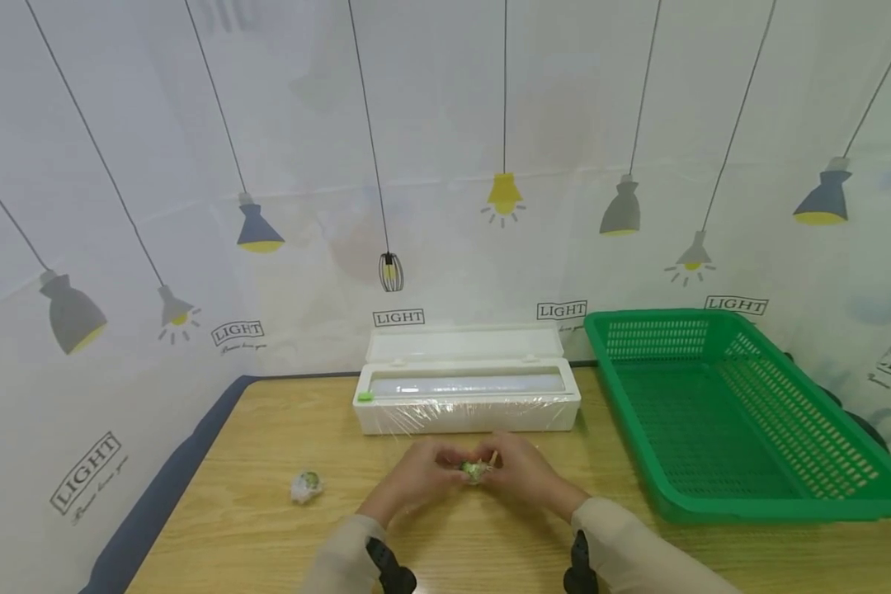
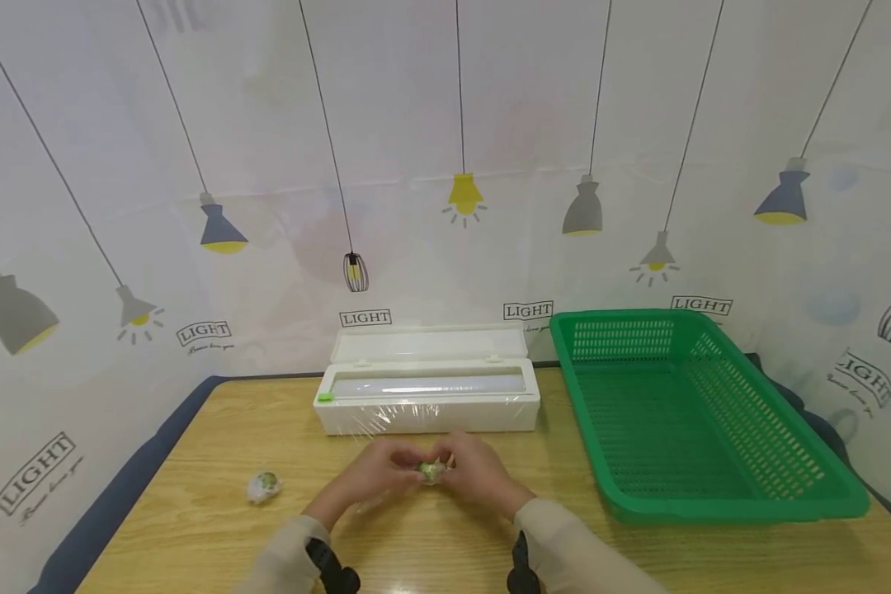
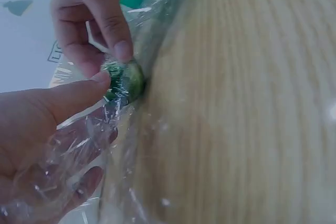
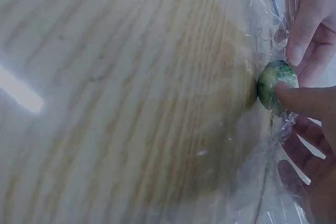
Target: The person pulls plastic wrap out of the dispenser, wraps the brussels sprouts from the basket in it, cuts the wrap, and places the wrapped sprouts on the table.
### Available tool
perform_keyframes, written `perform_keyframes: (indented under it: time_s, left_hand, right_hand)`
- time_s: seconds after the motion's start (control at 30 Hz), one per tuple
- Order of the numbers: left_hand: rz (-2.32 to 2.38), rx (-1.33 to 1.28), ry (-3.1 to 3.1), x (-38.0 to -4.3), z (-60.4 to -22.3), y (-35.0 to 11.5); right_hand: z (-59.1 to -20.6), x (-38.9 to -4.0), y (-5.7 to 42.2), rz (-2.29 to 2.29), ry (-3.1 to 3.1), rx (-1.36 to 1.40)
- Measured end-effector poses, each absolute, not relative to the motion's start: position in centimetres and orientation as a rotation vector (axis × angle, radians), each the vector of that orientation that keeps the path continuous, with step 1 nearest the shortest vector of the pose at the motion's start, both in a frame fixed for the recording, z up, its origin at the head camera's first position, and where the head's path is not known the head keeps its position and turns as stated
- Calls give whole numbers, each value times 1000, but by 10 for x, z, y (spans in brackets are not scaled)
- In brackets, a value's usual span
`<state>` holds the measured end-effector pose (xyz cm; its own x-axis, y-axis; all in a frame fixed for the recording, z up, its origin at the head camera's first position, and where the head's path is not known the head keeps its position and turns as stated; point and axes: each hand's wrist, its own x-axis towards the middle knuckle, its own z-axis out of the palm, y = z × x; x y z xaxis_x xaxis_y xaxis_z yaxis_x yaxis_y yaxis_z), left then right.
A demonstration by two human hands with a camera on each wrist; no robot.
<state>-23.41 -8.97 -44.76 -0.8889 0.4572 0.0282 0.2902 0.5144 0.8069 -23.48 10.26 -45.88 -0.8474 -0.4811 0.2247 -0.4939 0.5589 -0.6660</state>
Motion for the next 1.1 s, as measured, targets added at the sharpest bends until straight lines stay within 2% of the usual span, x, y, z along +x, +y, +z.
perform_keyframes:
  time_s: [0.27,0.43,0.73,1.1]
  left_hand:
    - [1147,735,2833,-229,-424,-91]
    - [1035,793,2915,-221,-431,-79]
    - [1267,613,2955,-223,-463,-71]
    - [1400,406,2750,-235,-457,-76]
  right_hand:
    - [-455,-242,106,1159,-2792,865]
    - [-453,-246,106,1147,-2816,886]
    - [-454,-250,108,1204,-2813,930]
    - [-441,-249,109,1135,-2793,814]
